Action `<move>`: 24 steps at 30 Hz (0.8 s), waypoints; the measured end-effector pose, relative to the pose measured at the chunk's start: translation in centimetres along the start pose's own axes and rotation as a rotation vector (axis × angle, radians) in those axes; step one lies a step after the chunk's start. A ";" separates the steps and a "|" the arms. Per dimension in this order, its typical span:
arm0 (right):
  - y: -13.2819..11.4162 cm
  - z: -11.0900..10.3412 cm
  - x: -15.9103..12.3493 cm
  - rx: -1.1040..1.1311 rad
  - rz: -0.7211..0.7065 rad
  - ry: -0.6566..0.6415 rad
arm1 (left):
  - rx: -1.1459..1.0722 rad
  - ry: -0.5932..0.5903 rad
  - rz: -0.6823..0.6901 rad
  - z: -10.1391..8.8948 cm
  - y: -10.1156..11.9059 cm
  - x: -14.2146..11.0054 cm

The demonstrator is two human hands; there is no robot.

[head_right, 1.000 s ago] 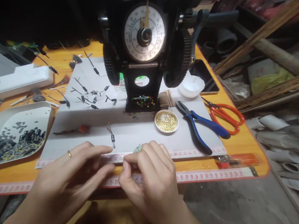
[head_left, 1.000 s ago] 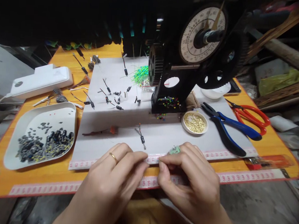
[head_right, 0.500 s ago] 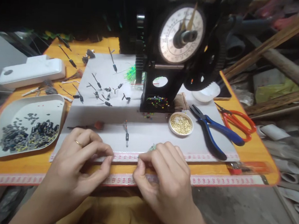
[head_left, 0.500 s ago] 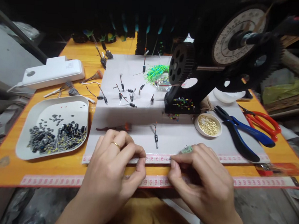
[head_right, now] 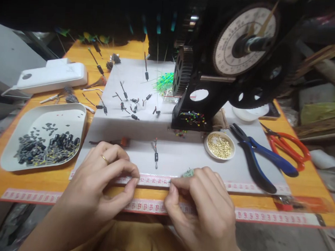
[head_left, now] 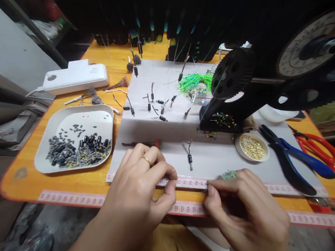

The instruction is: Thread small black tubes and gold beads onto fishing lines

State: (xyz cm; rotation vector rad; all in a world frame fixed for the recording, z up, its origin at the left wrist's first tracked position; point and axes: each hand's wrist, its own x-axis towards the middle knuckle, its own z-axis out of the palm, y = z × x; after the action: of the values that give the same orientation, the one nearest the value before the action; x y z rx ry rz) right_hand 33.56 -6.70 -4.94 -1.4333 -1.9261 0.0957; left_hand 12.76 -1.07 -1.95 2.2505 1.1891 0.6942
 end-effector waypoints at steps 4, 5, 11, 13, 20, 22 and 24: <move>-0.2 -0.1 0.0 0.010 0.017 0.000 | 0.011 0.010 0.013 0.2 0.0 -0.1; -0.2 -0.1 0.0 0.011 0.020 0.001 | 0.015 0.017 0.017 0.2 0.0 0.0; -0.1 -0.2 0.0 0.016 0.023 0.009 | 0.046 0.032 0.050 0.3 -0.3 0.1; -0.1 -0.2 0.2 0.011 0.015 0.011 | 0.062 0.035 0.067 0.1 -0.4 0.1; -2.7 -0.7 -1.1 0.513 0.317 0.117 | -0.041 0.246 0.058 1.4 2.0 -3.7; -3.8 -0.6 -1.7 1.030 0.569 -0.044 | -0.124 0.249 0.023 2.6 2.5 -5.6; -4.6 -0.4 -2.3 1.447 0.733 -0.183 | -0.274 0.187 -0.017 3.5 2.7 -6.9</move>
State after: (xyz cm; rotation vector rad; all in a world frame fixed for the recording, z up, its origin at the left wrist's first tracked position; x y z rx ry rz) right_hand 30.31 -10.59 -3.69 -0.9281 -0.8003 1.6013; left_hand 13.22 -8.91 -4.29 1.9805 1.1199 1.0142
